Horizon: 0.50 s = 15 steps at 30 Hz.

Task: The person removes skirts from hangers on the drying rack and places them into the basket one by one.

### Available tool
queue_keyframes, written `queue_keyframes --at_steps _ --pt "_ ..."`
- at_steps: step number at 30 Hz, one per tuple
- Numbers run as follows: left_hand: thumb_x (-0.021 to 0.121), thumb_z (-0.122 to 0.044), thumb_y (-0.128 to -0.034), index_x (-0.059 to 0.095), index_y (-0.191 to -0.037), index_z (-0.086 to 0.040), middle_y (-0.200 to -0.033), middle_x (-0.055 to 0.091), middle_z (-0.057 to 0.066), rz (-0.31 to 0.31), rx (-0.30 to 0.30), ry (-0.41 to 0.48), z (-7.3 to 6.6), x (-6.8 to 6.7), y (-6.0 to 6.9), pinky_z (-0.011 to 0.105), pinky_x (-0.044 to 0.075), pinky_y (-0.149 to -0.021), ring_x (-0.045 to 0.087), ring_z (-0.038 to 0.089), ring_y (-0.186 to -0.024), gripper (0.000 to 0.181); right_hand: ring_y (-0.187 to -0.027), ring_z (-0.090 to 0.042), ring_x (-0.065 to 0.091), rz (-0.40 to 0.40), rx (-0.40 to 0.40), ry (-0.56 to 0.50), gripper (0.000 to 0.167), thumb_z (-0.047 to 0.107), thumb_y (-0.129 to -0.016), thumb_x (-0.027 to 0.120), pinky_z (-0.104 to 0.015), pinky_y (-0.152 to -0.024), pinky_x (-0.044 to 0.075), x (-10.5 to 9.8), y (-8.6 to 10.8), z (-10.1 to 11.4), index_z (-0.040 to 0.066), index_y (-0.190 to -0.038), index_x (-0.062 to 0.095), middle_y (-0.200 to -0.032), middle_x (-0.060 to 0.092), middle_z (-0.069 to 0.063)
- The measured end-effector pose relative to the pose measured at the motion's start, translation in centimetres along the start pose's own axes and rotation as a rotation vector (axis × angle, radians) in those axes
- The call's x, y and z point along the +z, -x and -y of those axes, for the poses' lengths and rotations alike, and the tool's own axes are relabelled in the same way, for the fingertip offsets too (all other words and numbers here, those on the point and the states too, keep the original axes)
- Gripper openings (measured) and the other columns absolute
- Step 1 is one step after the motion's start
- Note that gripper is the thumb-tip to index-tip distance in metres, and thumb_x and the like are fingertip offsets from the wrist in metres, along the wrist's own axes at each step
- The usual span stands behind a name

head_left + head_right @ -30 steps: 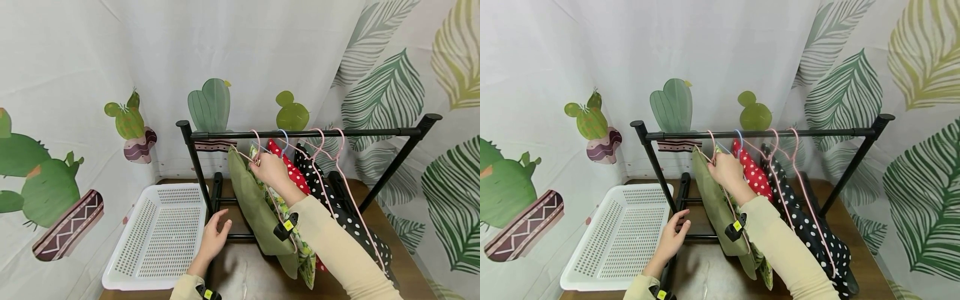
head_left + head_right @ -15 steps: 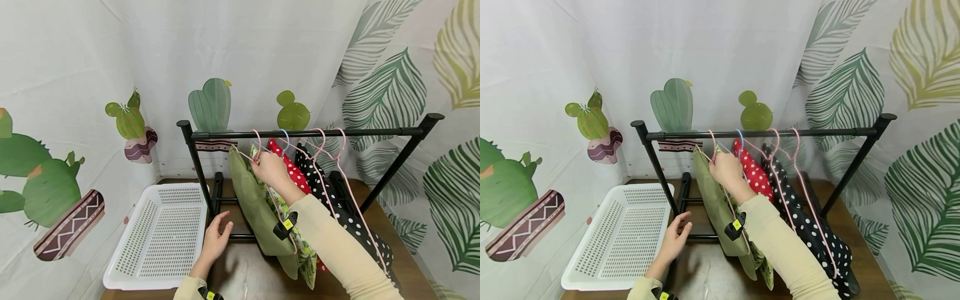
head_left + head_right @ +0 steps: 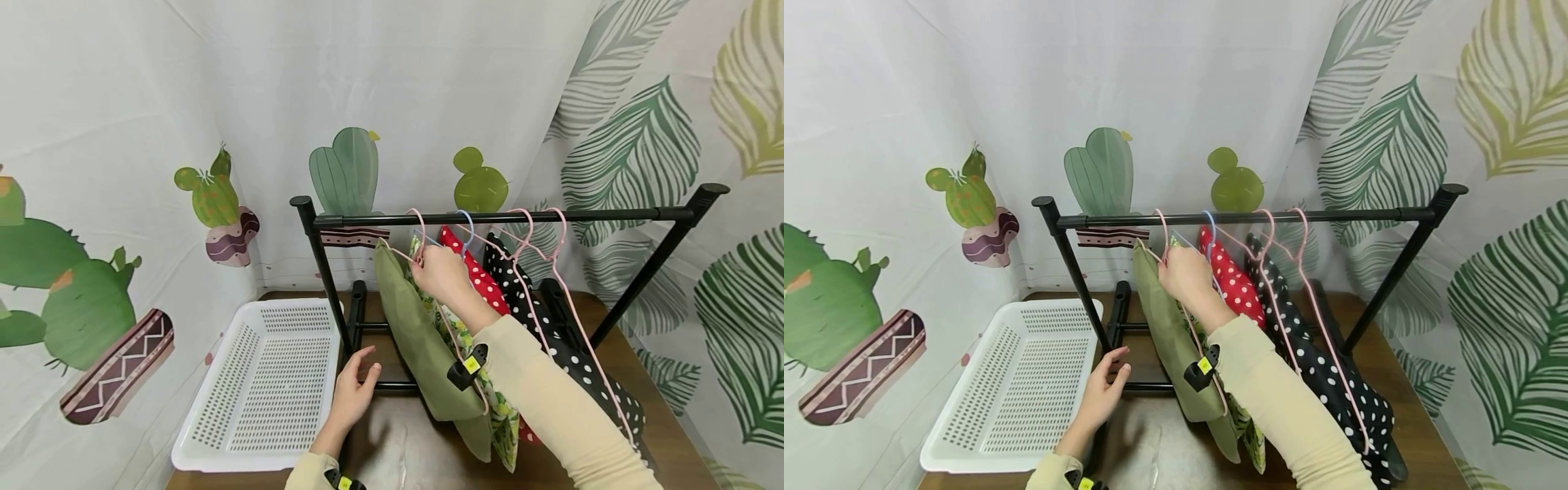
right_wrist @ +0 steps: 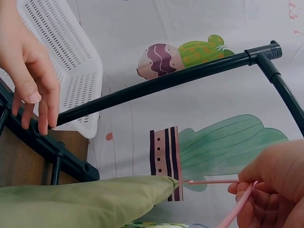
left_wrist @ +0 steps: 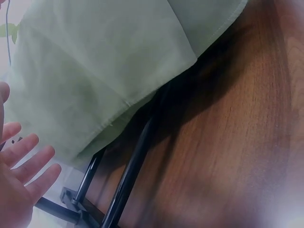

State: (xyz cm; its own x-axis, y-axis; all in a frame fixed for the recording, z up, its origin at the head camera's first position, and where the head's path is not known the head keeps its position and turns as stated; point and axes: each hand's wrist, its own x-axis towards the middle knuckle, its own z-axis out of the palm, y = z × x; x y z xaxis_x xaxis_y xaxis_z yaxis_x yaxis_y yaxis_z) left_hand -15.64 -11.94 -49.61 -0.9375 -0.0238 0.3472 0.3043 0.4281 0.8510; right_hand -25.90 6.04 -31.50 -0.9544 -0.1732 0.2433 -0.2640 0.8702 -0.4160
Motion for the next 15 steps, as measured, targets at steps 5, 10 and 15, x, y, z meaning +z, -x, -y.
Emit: queue_keyframes --at_steps 5,10,15 --pt "0.057 -0.008 -0.0897 0.053 -0.122 -0.004 -0.119 0.059 0.015 0.003 0.004 0.007 2.1 0.6 -0.1 0.029 0.053 -0.076 0.063 0.025 -0.093 0.033 -0.044 -0.017 0.047 -0.016 -0.016 -0.003 0.018 0.023 -0.089 0.056 -0.025 -0.036 0.032 -0.4 0.1 0.2 0.01 -0.082 0.066 -0.054 0.053 -0.001" --pt "0.058 -0.016 -0.0909 0.053 -0.124 -0.009 -0.12 0.059 0.01 0.026 0.01 0.035 4.0 1.1 -0.1 0.035 0.053 -0.077 0.063 0.025 -0.095 0.034 -0.043 -0.017 0.046 -0.019 -0.026 -0.001 0.018 0.022 -0.09 0.055 -0.024 -0.034 0.031 -0.7 0.3 0.4 0.01 -0.082 0.065 -0.053 0.052 -0.001" --pt "0.058 -0.021 -0.0914 0.053 -0.124 -0.011 -0.12 0.059 0.008 0.035 0.022 0.049 4.2 1.1 0.0 0.033 0.053 -0.078 0.063 0.023 -0.095 0.035 -0.043 -0.017 0.046 -0.018 -0.036 0.005 0.018 0.022 -0.09 0.054 -0.023 -0.034 0.029 -0.8 0.4 0.6 0.011 -0.081 0.065 -0.053 0.052 0.0"
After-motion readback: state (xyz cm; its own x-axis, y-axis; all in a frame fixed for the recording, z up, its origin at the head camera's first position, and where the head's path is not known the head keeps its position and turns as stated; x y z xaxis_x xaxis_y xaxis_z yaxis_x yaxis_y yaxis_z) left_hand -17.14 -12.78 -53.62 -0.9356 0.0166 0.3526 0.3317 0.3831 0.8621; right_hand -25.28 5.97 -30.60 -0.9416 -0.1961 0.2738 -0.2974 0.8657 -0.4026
